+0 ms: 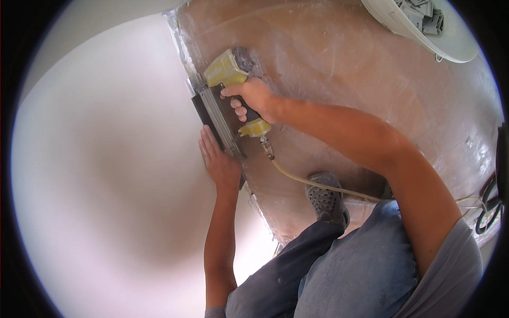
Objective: The recorder is installing black baseboards along a wall using a nail gun and plastic spacers.
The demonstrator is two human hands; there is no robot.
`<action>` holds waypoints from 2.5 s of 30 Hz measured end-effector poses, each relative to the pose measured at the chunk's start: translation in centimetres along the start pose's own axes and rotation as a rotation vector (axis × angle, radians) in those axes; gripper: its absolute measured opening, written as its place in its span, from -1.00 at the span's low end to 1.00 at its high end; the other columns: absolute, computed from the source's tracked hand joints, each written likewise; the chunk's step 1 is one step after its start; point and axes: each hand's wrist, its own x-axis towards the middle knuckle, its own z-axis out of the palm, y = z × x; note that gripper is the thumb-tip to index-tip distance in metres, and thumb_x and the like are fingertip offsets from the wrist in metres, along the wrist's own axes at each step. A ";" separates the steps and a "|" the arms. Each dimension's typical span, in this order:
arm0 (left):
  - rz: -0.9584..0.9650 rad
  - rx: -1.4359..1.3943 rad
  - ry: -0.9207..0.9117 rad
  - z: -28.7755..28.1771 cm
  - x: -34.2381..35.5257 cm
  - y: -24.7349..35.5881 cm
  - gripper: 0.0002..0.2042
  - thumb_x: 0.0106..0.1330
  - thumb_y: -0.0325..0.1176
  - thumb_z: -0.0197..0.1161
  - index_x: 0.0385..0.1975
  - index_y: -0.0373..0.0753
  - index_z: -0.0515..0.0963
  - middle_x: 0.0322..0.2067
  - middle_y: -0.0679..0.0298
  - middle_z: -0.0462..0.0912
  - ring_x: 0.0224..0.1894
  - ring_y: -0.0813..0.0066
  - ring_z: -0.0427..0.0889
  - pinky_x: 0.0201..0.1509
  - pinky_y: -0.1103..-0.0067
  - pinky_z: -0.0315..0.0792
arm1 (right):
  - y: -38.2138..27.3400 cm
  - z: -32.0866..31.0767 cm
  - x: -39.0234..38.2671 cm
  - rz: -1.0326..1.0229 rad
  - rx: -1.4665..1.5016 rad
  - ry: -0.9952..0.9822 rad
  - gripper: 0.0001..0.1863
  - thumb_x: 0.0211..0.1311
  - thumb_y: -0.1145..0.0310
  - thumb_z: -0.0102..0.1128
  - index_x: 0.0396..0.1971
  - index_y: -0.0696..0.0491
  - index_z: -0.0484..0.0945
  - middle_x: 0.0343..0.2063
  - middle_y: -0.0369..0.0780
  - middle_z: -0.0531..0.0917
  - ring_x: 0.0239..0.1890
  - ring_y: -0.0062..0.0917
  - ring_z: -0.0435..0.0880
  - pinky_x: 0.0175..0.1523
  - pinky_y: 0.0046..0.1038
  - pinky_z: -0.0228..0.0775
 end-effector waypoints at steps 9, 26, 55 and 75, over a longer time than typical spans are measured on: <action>0.015 0.027 0.018 0.9 -0.1 -0.2 -0.33 0.18 -0.49 0.23 0.36 -0.49 0.28 0.49 -0.10 0.16 0.55 -0.06 0.08 0.60 0.07 0.02 | 0.1 -0.1 0.4 -0.010 0.010 -0.001 -0.82 0.30 0.29 0.26 -0.31 0.10 0.55 -0.63 -0.34 0.44 -0.65 -0.59 0.38 -0.52 -0.43 0.25; -0.023 0.001 0.041 1.0 -0.4 0.3 -0.20 0.05 -0.53 0.28 0.39 -0.54 0.17 0.49 -0.09 0.16 0.55 -0.05 0.09 0.60 0.10 0.04 | 0.6 -0.2 0.4 0.003 -0.016 -0.015 -0.86 0.29 0.31 0.25 -0.33 0.03 0.51 -0.62 -0.34 0.43 -0.64 -0.59 0.38 -0.53 -0.43 0.26; -0.124 0.092 0.225 -3.5 9.9 2.7 -0.51 0.26 -0.44 0.22 0.20 -0.50 0.46 0.30 -0.06 0.45 0.38 -0.05 0.32 0.48 0.19 0.20 | -4.3 -4.7 -20.0 0.009 -0.087 0.157 -0.73 0.32 0.33 0.23 -0.12 0.18 0.48 -0.62 -0.36 0.38 -0.68 -0.62 0.33 -0.52 -0.49 0.23; -0.055 0.074 0.287 0.9 9.8 -2.3 -0.65 0.36 -0.46 0.10 0.08 -0.51 0.55 0.27 -0.04 0.49 0.38 0.03 0.39 0.42 0.26 0.33 | -5.7 -1.3 -23.3 -0.130 -0.152 0.358 -0.74 0.34 0.34 0.21 -0.10 0.19 0.50 -0.63 -0.32 0.39 -0.66 -0.59 0.35 -0.49 -0.46 0.25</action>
